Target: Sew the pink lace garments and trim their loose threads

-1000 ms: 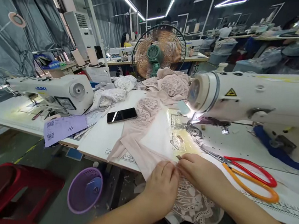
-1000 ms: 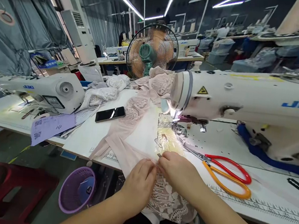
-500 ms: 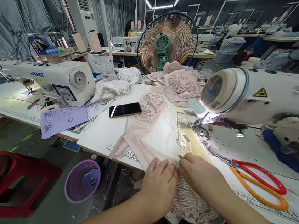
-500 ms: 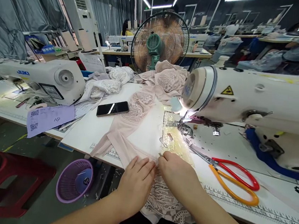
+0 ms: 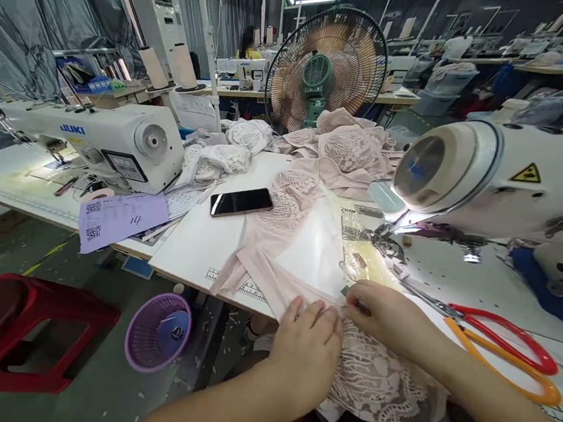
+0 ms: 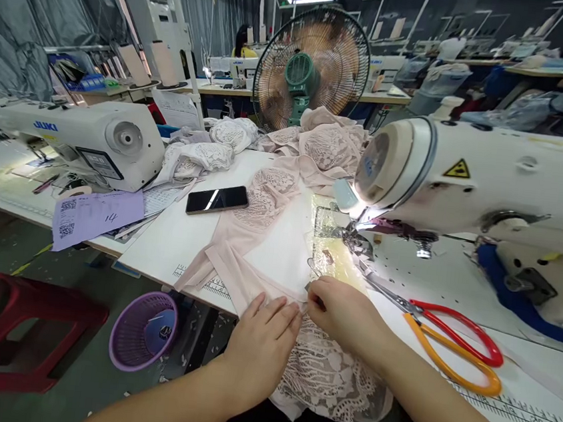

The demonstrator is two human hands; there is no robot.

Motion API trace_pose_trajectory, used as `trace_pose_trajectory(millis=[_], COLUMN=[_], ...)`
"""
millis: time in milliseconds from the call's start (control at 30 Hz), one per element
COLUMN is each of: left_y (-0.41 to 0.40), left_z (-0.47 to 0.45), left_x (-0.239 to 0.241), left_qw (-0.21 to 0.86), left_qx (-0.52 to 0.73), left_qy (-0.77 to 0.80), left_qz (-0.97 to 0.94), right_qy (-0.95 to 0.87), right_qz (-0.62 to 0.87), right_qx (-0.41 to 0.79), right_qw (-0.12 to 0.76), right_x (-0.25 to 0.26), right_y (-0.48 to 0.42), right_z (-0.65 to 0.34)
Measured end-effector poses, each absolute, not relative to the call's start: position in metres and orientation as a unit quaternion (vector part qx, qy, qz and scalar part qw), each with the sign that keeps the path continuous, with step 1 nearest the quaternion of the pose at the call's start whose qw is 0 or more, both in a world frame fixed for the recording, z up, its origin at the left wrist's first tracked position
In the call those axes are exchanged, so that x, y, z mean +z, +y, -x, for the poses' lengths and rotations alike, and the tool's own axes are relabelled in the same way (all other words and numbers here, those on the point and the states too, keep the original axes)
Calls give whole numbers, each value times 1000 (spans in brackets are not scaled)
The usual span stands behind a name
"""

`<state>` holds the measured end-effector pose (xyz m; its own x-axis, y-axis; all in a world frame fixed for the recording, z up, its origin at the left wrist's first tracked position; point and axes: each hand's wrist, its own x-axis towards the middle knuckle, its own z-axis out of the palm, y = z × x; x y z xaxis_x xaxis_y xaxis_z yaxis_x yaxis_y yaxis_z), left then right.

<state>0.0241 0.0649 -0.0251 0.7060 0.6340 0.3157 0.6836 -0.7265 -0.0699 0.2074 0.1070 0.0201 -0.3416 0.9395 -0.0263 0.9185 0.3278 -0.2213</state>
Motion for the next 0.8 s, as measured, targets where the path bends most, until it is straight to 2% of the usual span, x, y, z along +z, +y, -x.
trace_pose_trajectory(millis=[267,633,800], left_y=[64,64,66], left_z=[-23,-26,-25], left_x=[-20,-14,-7], left_qw=[77,71,68], left_qx=[-136,-116,-97], left_qy=[-365,-363,-354], left_qz=[918,922,928], right_qy=[-805,-834,-831], right_qz=[567,546,545], right_qx=[150,78,107], right_qw=[85,20,25], right_x=[12,21,21], right_y=[115,108,117], right_z=[-219,-204,-207])
